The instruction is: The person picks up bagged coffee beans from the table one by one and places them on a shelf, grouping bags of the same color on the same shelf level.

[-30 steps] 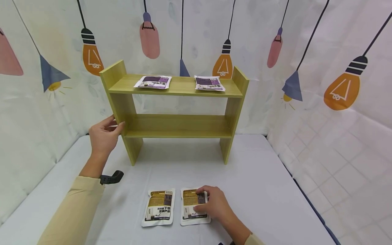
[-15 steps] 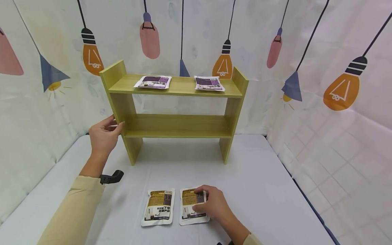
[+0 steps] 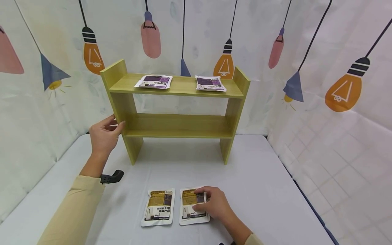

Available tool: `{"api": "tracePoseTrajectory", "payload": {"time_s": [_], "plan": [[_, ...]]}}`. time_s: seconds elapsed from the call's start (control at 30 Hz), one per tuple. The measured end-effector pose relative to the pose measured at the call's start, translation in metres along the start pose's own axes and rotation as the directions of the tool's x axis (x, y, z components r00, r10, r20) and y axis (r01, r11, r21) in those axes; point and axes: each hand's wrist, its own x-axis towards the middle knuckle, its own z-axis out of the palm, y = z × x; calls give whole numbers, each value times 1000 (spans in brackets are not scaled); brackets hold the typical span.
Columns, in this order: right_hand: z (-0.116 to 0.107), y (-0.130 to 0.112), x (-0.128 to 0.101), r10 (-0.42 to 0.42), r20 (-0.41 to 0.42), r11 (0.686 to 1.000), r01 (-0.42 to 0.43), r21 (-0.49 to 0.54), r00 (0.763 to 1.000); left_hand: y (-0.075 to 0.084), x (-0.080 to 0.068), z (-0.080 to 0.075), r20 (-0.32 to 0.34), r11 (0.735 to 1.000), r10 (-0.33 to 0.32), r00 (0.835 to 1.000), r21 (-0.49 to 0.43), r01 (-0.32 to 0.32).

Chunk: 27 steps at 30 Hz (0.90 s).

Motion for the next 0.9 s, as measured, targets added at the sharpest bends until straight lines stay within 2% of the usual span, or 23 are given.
{"api": "tracePoseTrajectory", "payload": {"time_s": [0.4,0.9], "plan": [[0,4,2,-24,-4,1000,24,6,1000,-2,0,0,-7,1000,3,1000,12,-3],[-1,4,0,-1,0,999,1,46,1000,-2,0,1,-3,1000,6,1000,-5,-6]]}}
